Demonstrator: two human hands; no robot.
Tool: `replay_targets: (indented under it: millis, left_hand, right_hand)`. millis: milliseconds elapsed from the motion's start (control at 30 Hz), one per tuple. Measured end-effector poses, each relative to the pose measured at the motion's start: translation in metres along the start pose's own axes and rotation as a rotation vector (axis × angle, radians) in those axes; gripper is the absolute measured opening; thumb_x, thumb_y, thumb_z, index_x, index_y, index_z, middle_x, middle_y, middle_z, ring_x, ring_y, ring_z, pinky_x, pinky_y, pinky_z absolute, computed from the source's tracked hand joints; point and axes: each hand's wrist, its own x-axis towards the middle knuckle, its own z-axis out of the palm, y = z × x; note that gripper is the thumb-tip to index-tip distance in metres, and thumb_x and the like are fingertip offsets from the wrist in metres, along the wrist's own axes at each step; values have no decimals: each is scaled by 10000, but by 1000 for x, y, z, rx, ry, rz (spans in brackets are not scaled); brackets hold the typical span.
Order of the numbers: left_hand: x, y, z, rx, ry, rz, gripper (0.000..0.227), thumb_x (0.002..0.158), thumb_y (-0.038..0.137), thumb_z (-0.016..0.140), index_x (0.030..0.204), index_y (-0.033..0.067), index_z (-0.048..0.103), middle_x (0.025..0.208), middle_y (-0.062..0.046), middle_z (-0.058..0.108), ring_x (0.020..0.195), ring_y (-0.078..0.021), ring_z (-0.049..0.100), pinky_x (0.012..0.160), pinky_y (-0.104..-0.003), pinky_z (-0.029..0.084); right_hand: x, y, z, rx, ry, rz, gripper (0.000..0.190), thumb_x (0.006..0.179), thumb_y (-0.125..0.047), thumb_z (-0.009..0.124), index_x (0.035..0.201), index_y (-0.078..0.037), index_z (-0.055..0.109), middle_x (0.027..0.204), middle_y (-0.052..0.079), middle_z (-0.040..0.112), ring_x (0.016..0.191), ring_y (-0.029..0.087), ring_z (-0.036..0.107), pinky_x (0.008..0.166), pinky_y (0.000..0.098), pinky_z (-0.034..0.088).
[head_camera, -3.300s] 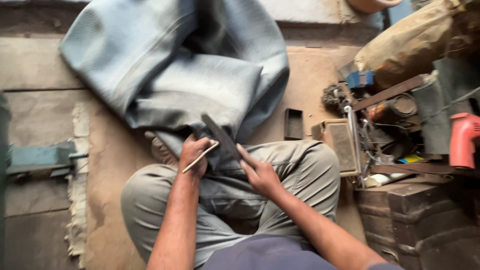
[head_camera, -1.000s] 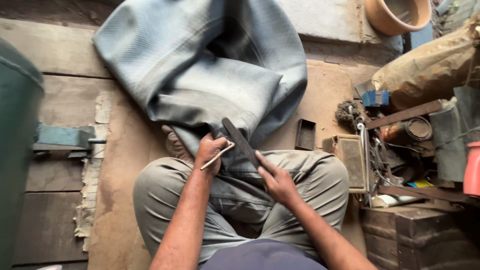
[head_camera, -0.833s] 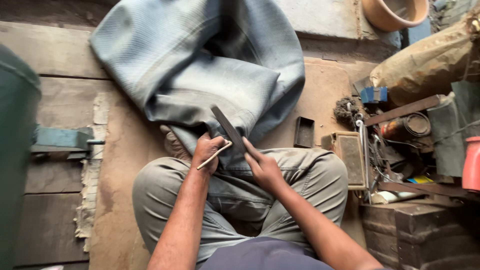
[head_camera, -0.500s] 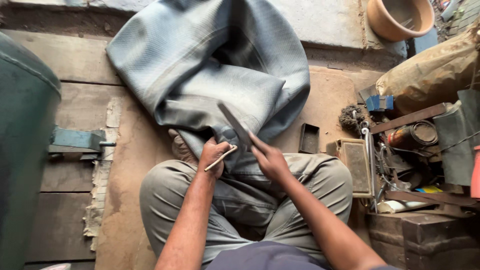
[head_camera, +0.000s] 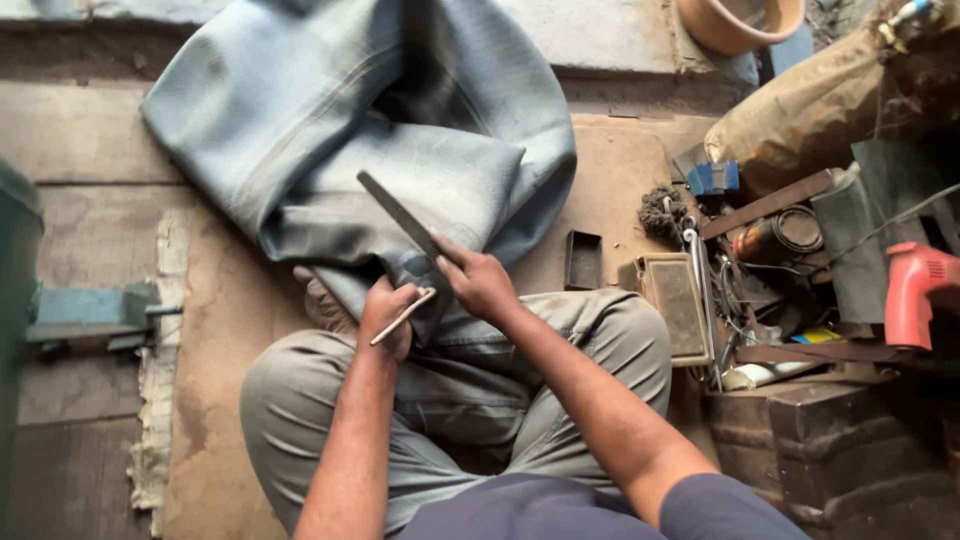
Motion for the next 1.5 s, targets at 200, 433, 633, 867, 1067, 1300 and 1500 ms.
replay_targets:
  millis: [200, 433, 633, 867, 1067, 1300, 1500]
  left_hand:
    - [9, -9, -5, -7, 78, 14, 248, 778, -56, 581, 1014, -56, 657, 886, -73, 672, 761, -170, 623, 738, -315, 528]
    - [15, -13, -14, -55, 48, 7, 256, 765, -68, 573, 1000, -39, 669, 854, -59, 695, 747, -161, 634, 734, -295, 530]
    - [12, -15, -13, -86, 20, 3, 280, 772, -51, 555, 1020, -20, 680, 898, -61, 703, 768, -152, 653, 751, -292, 551]
    - [20, -22, -13, -94, 42, -10, 263, 775, -52, 565, 1016, -47, 670, 897, -84, 698, 754, -183, 659, 746, -316, 568]
    - [19, -13, -18, -4, 56, -33, 260, 774, -39, 576, 1016, -47, 672, 879, -99, 707, 747, -195, 667, 730, -318, 560]
    - [7, -11, -8, -80, 7, 14, 299, 777, -46, 568, 1062, -48, 658, 902, -76, 691, 780, -185, 664, 761, -322, 569]
    - [14, -3, 2, -50, 29, 9, 349, 772, -53, 560, 1101, -26, 674, 921, -67, 701, 773, -171, 658, 749, -309, 561]
  right_hand:
    - [-88, 16, -47, 49, -183, 83, 491, 986, -199, 611, 1476, -224, 574, 851, 161, 755, 766, 176, 666, 771, 346, 536]
    - [-31, -10, -6, -173, -75, 31, 497, 976, -248, 630, 1464, -326, 577, 691, 228, 628, 588, 307, 620, 650, 367, 526]
    - [-9, -17, -13, -161, -50, 152, 477, 979, -268, 629, 1448, -340, 581, 775, 249, 668, 650, 344, 657, 711, 367, 539]
    - [-92, 18, -38, 17, -122, -25, 483, 994, -194, 606, 1476, -206, 564, 1140, 258, 758, 1054, 265, 747, 899, 367, 521]
    - [-13, -26, 0, -222, -121, 125, 511, 978, -276, 604, 1479, -363, 550, 809, 270, 673, 744, 408, 667, 736, 426, 546]
    - [-32, 19, -27, -45, -72, -103, 447, 991, -252, 621, 1436, -222, 590, 1066, 242, 728, 935, 306, 749, 786, 375, 554]
    - [-70, 15, -41, -31, -189, 231, 507, 954, -253, 624, 1454, -313, 557, 836, 184, 753, 665, 144, 604, 703, 288, 531]
